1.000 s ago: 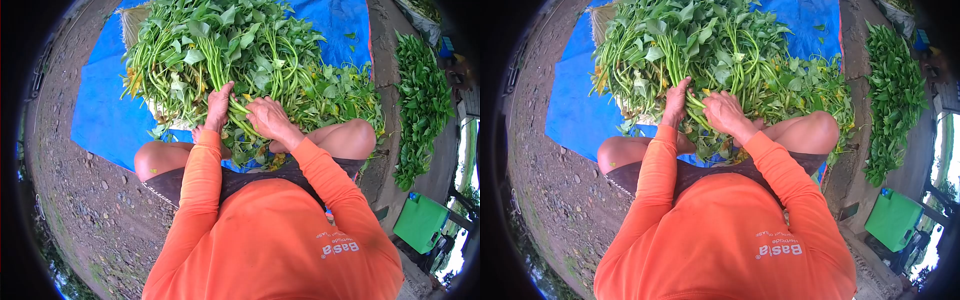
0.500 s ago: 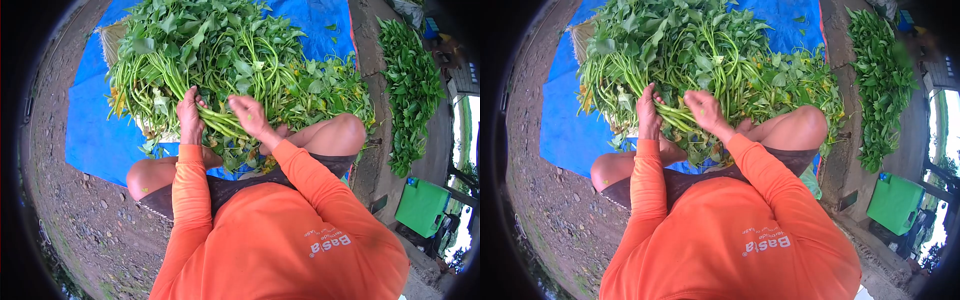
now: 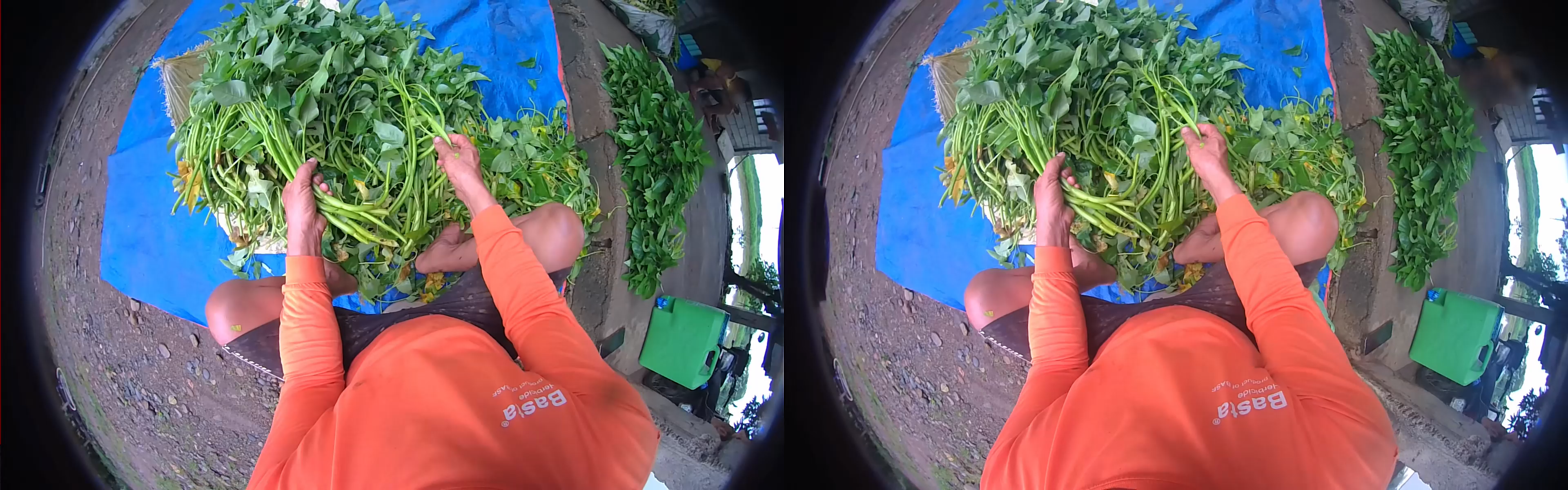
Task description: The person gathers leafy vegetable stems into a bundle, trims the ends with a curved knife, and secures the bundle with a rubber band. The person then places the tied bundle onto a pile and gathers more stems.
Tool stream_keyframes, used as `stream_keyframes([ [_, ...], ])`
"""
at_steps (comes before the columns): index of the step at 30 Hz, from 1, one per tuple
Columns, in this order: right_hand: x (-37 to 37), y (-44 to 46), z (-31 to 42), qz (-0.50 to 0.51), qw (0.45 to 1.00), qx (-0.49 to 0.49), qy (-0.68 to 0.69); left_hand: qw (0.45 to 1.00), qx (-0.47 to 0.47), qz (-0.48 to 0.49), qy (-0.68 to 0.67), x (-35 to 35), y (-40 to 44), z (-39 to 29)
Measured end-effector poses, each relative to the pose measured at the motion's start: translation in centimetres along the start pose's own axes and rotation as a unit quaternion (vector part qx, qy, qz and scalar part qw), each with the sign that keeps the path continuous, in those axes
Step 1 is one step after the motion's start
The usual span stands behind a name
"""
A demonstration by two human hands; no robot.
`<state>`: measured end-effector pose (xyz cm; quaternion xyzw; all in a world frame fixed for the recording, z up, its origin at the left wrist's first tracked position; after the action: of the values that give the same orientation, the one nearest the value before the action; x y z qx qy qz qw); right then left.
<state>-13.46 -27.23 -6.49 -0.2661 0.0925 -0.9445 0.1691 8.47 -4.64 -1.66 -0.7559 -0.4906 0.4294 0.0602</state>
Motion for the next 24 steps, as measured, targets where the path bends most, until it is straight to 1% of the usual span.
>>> stream_keyframes([
  [1,0.6,-0.1,0.8,-0.030,0.999,0.006,-0.032,1.000,0.006,0.004,-0.002,-0.3,-0.1,0.1],
  [2,1.6,-0.8,1.3,-0.062,0.991,0.072,-0.092,1.000,0.012,0.007,-0.004,-0.5,-0.3,0.2],
  [5,3.4,0.8,1.2,-0.189,0.950,0.159,-0.192,1.000,0.018,0.015,0.001,-0.6,-0.3,0.5],
  [6,3.9,1.3,1.2,-0.233,0.937,0.178,-0.189,1.000,0.019,0.011,0.007,-0.7,-0.3,0.5],
  [9,5.6,1.9,1.2,-0.239,0.947,0.162,-0.140,1.000,0.024,0.007,0.009,-0.6,-0.7,0.6],
  [13,7.0,0.2,3.3,-0.172,0.982,0.081,-0.016,0.999,0.033,0.027,0.002,-0.2,-0.7,0.7],
  [14,6.8,0.0,3.6,-0.154,0.985,0.026,0.075,0.999,0.037,0.028,-0.001,-0.1,-0.6,0.9],
  [16,7.3,-1.2,4.8,-0.073,0.980,-0.029,0.184,0.999,0.043,0.029,-0.002,-0.1,-0.7,1.1],
  [18,8.5,-3.2,6.6,0.019,0.957,-0.076,0.279,0.998,0.048,0.031,0.010,-0.2,-0.9,1.2],
  [21,9.3,-5.3,8.1,0.104,0.922,-0.080,0.364,0.998,0.057,0.035,0.005,-0.1,-0.6,1.7],
  [22,9.7,-5.9,8.2,0.139,0.912,-0.060,0.382,0.997,0.062,0.038,-0.002,-0.1,-0.6,1.8],
  [24,10.1,-7.4,9.2,0.136,0.914,-0.022,0.381,0.996,0.074,0.045,-0.009,-0.1,-0.6,2.0],
])
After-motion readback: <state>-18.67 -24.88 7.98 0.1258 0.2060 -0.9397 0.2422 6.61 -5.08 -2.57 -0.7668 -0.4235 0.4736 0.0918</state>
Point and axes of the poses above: each hand's wrist, its own y-axis towards the middle knuckle, its own x-axis out of the back of the hand, z = x × y, the point moved 1 cm from there along y, towards the middle knuckle, and after that the axes turned 10 degrees about -y, right-handed, at the moved point
